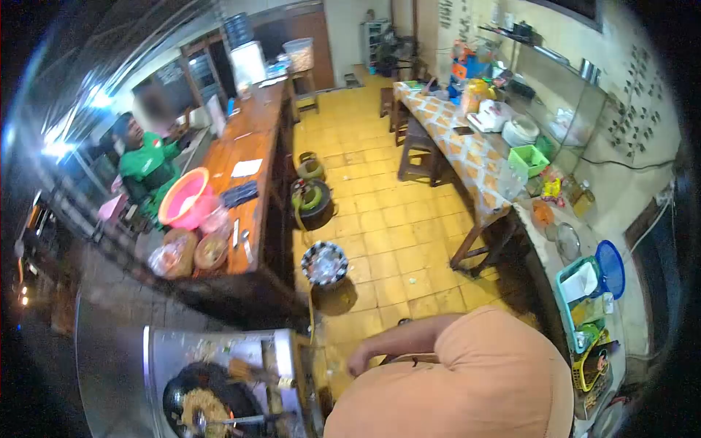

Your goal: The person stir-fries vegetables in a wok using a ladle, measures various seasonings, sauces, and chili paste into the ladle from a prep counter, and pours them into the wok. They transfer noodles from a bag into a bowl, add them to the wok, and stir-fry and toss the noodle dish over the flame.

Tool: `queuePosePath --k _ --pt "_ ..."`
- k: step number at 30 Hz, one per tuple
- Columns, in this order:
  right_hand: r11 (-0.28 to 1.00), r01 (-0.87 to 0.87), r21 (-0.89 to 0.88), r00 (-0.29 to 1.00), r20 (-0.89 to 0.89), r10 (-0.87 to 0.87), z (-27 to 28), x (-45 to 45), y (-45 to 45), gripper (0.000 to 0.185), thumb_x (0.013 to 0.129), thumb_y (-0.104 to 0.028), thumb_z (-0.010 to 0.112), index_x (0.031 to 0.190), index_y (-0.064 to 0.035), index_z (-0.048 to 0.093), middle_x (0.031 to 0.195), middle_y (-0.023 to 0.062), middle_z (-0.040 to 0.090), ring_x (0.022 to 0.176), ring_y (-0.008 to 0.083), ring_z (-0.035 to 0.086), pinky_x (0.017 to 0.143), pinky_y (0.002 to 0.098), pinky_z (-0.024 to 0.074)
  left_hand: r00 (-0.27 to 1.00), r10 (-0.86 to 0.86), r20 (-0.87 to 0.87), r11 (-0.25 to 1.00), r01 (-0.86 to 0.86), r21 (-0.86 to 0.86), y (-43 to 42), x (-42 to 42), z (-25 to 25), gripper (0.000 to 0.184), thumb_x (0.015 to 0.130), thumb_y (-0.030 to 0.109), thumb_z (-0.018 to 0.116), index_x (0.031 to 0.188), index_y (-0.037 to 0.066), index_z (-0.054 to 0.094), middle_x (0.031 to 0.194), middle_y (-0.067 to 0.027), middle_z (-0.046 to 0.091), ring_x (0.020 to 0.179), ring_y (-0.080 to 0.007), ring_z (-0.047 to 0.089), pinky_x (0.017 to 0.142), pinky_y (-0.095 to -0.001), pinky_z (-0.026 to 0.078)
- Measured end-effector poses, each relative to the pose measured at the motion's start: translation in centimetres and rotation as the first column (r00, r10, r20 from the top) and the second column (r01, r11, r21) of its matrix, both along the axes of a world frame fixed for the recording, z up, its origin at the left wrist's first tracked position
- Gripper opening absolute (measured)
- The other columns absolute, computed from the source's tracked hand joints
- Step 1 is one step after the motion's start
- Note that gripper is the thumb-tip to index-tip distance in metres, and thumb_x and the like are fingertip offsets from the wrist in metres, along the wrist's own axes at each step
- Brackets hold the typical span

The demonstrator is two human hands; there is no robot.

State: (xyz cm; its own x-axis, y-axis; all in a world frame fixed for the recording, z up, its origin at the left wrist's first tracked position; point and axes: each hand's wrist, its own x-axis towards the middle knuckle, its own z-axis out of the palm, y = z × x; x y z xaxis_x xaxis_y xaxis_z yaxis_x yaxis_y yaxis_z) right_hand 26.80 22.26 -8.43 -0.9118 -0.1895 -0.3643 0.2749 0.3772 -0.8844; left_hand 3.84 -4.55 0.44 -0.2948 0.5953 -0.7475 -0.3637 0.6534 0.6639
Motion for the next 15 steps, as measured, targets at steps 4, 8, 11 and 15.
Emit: queuePosePath --k 4,8,11,15 --pt "0.890 0.445 0.099 0.819 0.356 -0.450 6.6 21.2 5.9 0.035 0.082 -0.032 0.059 0.087 0.0014 0.065 0.083 0.0139 0.068 0.071 0.0200 0.058 0.066 0.0388 0.0453 0.526 -0.658 -0.539 0.620 0.784 0.007 9.4 2.0 1.6 0.030 0.087 0.027 0.060 0.107 0.007 0.051 0.081 -0.0090 0.061 0.064 -0.0197 0.059 0.059 -0.0319 0.049" --pt "0.247 0.829 0.503 0.291 -0.010 -0.957 10.4 37.4 11.0 0.030 0.079 -0.032 0.058 0.074 -0.0031 0.064 0.066 0.0150 0.063 0.061 0.0266 0.061 0.058 0.0419 0.0473 0.922 -0.366 -0.128 0.485 0.307 0.819 30.0 18.0 18.0 0.035 0.091 0.030 0.053 0.064 0.007 0.051 0.080 -0.0099 0.053 0.077 -0.0272 0.059 0.068 -0.0420 0.052" --pt "-0.047 0.854 0.519 0.051 -0.172 -0.984 15.0 44.2 13.7 0.034 0.080 -0.036 0.062 0.079 -0.0026 0.065 0.074 0.0161 0.065 0.070 0.0277 0.064 0.063 0.0389 0.0495 0.702 -0.691 0.172 0.233 -0.009 0.972 40.4 29.8 30.0 0.048 0.092 0.044 0.050 0.070 0.002 0.057 0.087 -0.0139 0.053 0.087 -0.0285 0.058 0.079 -0.0487 0.050" --pt "-0.090 0.880 0.466 -0.013 -0.166 -0.986 18.1 49.8 15.7 0.030 0.081 -0.031 0.063 0.084 -0.0018 0.065 0.077 0.0144 0.066 0.072 0.0266 0.064 0.065 0.0376 0.0500 0.388 -0.916 0.107 0.084 -0.077 0.994 45.1 40.6 41.2 0.038 0.091 0.044 0.053 0.090 0.006 0.056 0.094 -0.0161 0.052 0.094 -0.0305 0.056 0.083 -0.0478 0.049"
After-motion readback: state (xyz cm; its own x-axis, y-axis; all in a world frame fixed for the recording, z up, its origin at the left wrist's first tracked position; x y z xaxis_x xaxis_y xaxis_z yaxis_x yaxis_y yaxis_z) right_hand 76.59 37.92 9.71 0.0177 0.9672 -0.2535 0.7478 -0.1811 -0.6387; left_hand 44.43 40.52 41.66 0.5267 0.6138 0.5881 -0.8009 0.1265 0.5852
